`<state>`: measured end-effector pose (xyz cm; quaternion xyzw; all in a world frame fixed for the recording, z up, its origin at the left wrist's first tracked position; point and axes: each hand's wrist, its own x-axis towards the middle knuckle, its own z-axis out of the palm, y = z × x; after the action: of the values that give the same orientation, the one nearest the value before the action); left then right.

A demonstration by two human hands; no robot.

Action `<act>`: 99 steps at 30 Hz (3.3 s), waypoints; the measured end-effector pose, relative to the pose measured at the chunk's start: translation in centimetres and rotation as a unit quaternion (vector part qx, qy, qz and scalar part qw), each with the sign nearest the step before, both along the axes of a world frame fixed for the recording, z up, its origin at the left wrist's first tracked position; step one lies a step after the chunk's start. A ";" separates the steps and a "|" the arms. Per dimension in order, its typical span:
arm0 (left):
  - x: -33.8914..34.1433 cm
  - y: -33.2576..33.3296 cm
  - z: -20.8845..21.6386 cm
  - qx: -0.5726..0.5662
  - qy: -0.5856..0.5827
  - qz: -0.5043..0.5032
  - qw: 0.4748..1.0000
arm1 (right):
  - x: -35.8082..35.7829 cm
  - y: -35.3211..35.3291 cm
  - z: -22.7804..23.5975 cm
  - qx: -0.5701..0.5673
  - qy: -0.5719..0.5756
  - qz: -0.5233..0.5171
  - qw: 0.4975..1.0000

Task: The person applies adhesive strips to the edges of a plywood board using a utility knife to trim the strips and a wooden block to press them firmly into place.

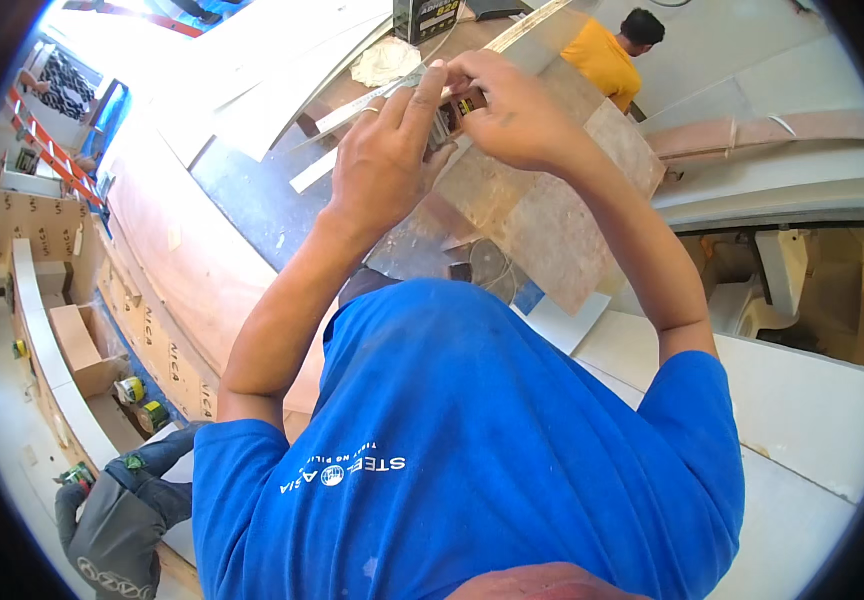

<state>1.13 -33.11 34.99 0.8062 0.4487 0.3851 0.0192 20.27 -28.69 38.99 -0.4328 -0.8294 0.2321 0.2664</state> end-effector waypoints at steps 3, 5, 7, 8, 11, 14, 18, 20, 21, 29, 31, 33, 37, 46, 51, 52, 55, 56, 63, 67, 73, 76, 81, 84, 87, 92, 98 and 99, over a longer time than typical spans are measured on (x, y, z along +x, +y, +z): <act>-0.4 0.3 0.3 -0.022 -0.007 0.014 1.000 | 1.6 -0.7 0.3 0.034 0.111 -0.026 0.993; -0.6 0.7 0.4 -0.028 -0.051 0.001 0.998 | 2.5 -0.9 0.0 0.105 0.055 0.046 0.992; -0.5 0.8 0.5 -0.026 -0.070 -0.007 0.997 | 2.7 -1.1 -0.5 0.138 0.029 0.087 0.986; -0.3 0.7 0.6 -0.021 -0.066 -0.009 0.998 | 2.4 -1.3 -0.8 0.137 0.033 0.092 0.986; -0.5 0.5 0.4 -0.015 -0.062 0.002 0.998 | 4.2 1.1 -1.7 0.125 0.087 0.100 0.983; -0.1 0.6 0.1 -0.034 -0.094 0.008 0.995 | 7.2 9.0 -7.4 0.151 0.124 -0.024 0.980; -0.8 0.8 0.8 -0.139 -0.208 0.048 0.967 | 5.2 12.3 -10.3 0.226 -0.019 -0.184 0.956; -2.4 1.2 0.6 -0.215 -0.336 0.051 0.915 | 4.3 12.1 -11.1 0.226 0.002 -0.221 0.949; -3.2 1.3 0.6 -0.261 -0.434 0.036 0.861 | 4.1 12.1 -11.4 0.225 0.012 -0.237 0.945; -4.8 0.5 -1.7 -0.321 -0.655 -0.085 0.679 | 0.3 7.0 -8.7 0.301 -0.012 -0.221 0.928; -4.8 0.7 -2.2 -0.332 -0.668 -0.097 0.658 | -1.8 3.1 -8.6 0.299 -0.022 -0.164 0.940; -4.9 1.1 -3.0 -0.345 -0.664 -0.094 0.657 | -3.4 -0.5 -9.4 0.267 -0.046 -0.111 0.956; -4.3 0.9 -2.1 -0.358 -0.692 -0.081 0.621 | -4.6 -3.6 -9.9 0.259 0.008 -0.041 0.965; -5.8 1.5 -2.7 -0.423 -0.703 -0.125 0.558 | -3.7 -2.8 -9.7 0.275 -0.004 -0.036 0.961; -6.3 2.1 -3.2 -0.441 -0.684 -0.159 0.559 | -1.7 -1.6 -9.1 0.276 0.004 -0.066 0.959; -6.4 2.0 -3.0 -0.442 -0.674 -0.164 0.568 | -1.6 -1.7 -9.1 0.271 -0.003 -0.083 0.959; -7.0 2.4 -3.1 -0.441 -0.660 -0.190 0.578 | -0.7 -0.2 -9.1 0.265 -0.014 -0.135 0.955; -7.4 2.3 -3.0 -0.448 -0.652 -0.186 0.583 | -0.7 0.2 -9.1 0.257 0.002 -0.147 0.955; -8.2 2.9 -3.3 -0.418 -0.625 -0.192 0.630 | 2.4 6.2 -9.0 0.252 0.025 -0.227 0.940; -8.0 2.8 -3.0 -0.418 -0.612 -0.184 0.645 | 6.1 10.6 -9.1 0.265 0.004 -0.240 0.934; -7.9 2.6 -3.5 -0.413 -0.586 -0.165 0.677 | 11.3 16.5 -10.2 0.288 -0.010 -0.238 0.927; -7.8 2.3 -2.5 -0.420 -0.569 -0.121 0.696 | 13.3 18.7 -10.8 0.304 -0.004 -0.226 0.925; -7.8 2.6 1.0 -0.373 -0.400 -0.054 0.836 | 16.2 24.1 -9.2 0.377 0.025 -0.190 0.906; -6.5 2.6 2.3 -0.276 -0.212 -0.012 0.937 | 18.3 28.3 -9.7 0.384 0.057 -0.172 0.905; -5.8 2.2 3.1 -0.200 -0.051 0.016 0.978 | 17.4 31.6 -7.8 0.161 -0.086 -0.169 0.968; -3.0 2.7 5.4 -0.250 -0.019 0.049 0.967 | 17.7 31.5 -8.0 0.283 0.036 -0.178 0.942; 0.3 5.1 5.6 -0.208 0.026 0.027 0.977 | 17.4 31.0 -8.0 0.320 0.143 -0.144 0.925; 1.0 5.8 5.6 -0.202 0.030 0.017 0.979 | 18.1 31.1 -8.1 0.310 0.160 -0.148 0.925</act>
<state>2.13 -27.29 40.61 0.7894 0.5309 0.2624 0.1617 38.41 2.43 30.89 -0.4029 -0.7328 -0.0126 0.5482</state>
